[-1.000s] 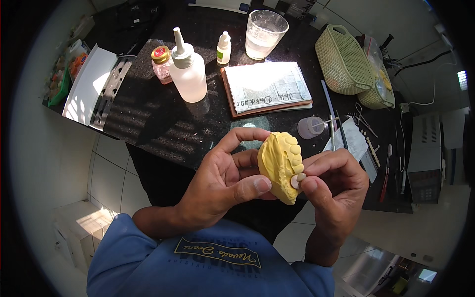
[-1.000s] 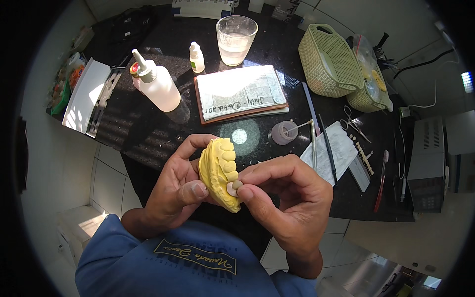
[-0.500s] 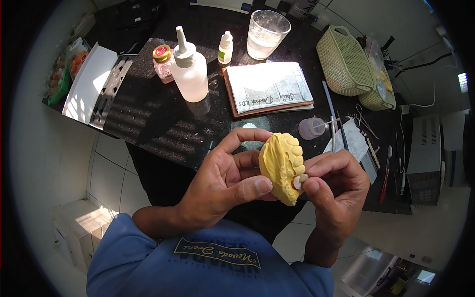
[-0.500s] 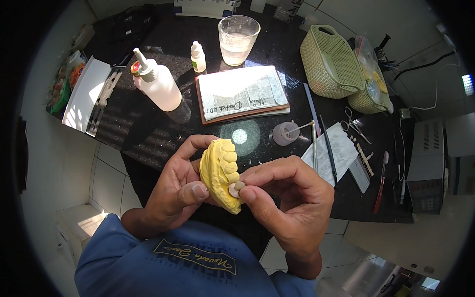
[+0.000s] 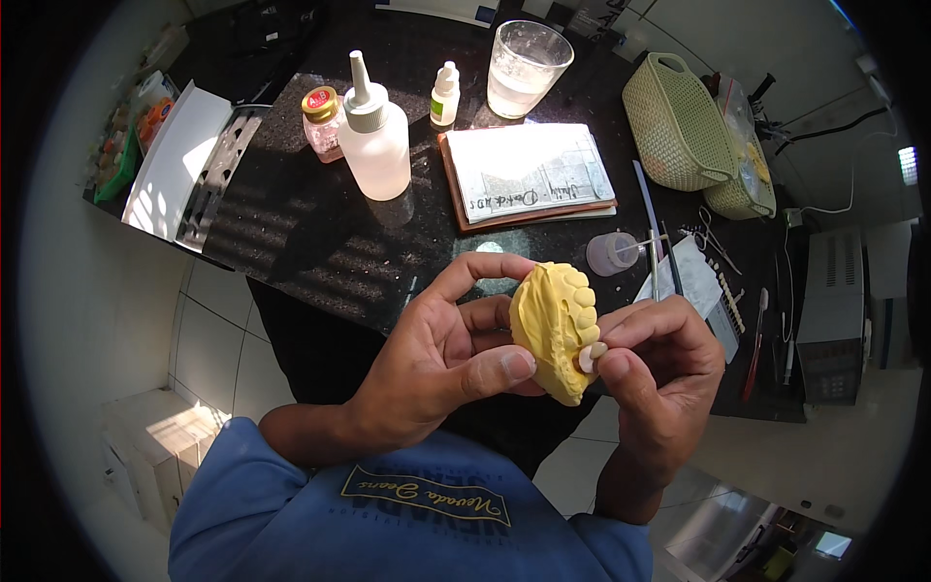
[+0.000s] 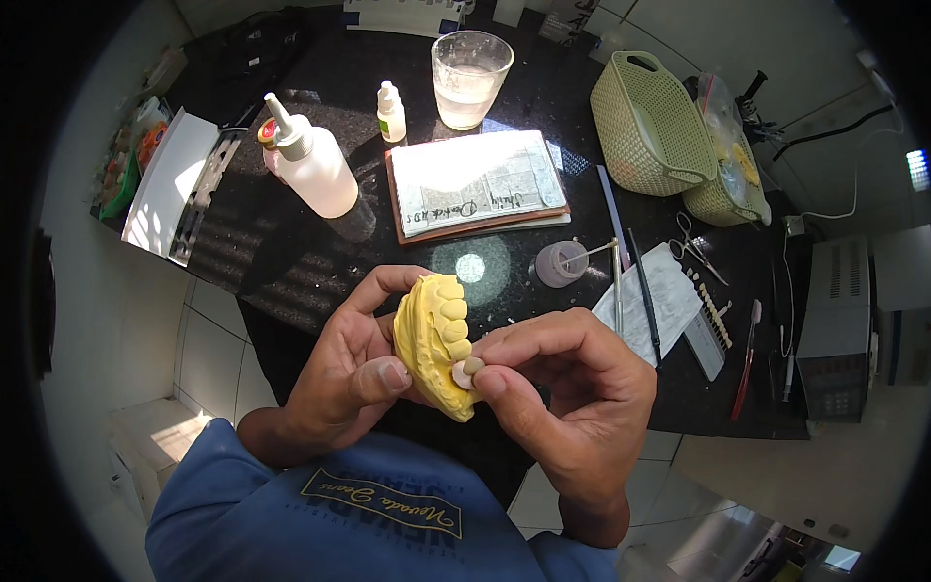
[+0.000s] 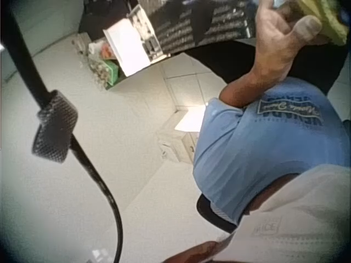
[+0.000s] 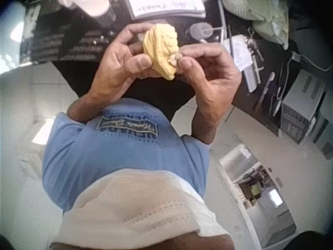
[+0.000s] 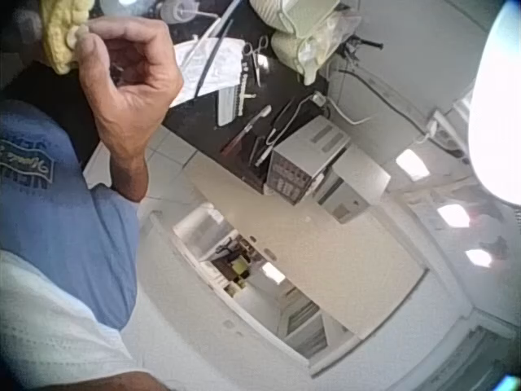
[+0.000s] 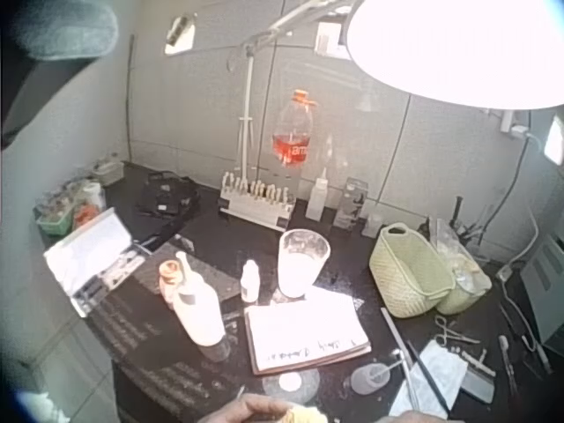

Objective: Applying pink ceramic gingival material to a dental bridge model using a fine brush and later adjusting it with a dental probe.

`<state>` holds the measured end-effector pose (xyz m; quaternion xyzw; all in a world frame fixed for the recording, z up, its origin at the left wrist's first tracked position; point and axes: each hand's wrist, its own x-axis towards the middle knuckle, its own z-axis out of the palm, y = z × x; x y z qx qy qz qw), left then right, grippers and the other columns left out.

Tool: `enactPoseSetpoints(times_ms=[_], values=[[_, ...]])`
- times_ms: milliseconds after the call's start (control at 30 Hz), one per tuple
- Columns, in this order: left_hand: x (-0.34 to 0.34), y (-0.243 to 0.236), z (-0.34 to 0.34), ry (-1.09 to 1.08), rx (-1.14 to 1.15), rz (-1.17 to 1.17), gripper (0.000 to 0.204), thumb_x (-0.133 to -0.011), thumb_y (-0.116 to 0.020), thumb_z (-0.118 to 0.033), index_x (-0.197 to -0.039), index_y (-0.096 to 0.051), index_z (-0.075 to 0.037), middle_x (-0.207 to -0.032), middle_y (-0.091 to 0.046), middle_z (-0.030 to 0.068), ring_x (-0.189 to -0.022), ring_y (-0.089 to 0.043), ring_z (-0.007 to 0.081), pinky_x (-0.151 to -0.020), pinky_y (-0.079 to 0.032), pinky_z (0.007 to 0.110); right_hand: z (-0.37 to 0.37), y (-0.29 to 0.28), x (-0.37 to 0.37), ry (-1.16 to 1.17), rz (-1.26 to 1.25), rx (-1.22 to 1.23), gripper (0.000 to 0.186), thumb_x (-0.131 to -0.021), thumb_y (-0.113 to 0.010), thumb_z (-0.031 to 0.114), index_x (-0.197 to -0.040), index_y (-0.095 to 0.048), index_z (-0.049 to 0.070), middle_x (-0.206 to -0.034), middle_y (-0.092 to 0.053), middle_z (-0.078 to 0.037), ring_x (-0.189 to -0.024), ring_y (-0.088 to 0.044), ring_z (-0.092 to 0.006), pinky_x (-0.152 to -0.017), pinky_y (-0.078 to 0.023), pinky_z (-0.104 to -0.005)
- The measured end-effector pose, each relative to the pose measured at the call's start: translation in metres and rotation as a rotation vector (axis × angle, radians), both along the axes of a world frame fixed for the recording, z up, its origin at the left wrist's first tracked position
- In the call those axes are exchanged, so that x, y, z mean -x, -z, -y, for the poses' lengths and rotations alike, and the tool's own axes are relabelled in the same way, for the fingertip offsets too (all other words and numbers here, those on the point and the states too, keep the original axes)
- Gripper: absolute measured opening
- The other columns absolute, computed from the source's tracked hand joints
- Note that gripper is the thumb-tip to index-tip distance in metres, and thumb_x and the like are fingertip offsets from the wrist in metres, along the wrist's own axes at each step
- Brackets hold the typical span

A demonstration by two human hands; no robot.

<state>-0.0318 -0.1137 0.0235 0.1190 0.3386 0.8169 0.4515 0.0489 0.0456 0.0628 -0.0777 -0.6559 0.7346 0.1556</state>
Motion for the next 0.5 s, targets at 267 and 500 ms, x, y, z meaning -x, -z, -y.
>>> enactPoseSetpoints(times_ms=[267, 500], values=[[-0.0009, -0.0015, 0.0014, -0.012, -0.025, 0.025, 0.070, -0.080, -0.068, -0.021, -0.130, -0.022, -0.002, -0.116, -0.049, 0.0164, -0.108, -0.055, 0.0232, -0.091, -0.050, 0.040, 0.0041, -0.0018, -0.0008, 0.019, -0.012, -0.001, 0.015, -0.073, -0.070, -0.002, -0.084, -0.059, -0.004, -0.084, -0.064, -0.015, -0.079, -0.062, -0.0161, -0.074, -0.050, -0.0270], [-0.0001, -0.0010, 0.0033, 0.023, -0.025, 0.059, 0.072, -0.078, -0.070, -0.019, -0.130, -0.023, -0.004, -0.117, -0.050, 0.0157, -0.111, -0.054, 0.0214, -0.096, -0.045, 0.038, 0.0068, -0.0048, -0.0012, 0.048, -0.012, 0.007, 0.015, -0.072, -0.071, 0.000, -0.082, -0.059, -0.004, -0.079, -0.064, -0.015, -0.075, -0.062, -0.0164, -0.071, -0.050, -0.0266]])
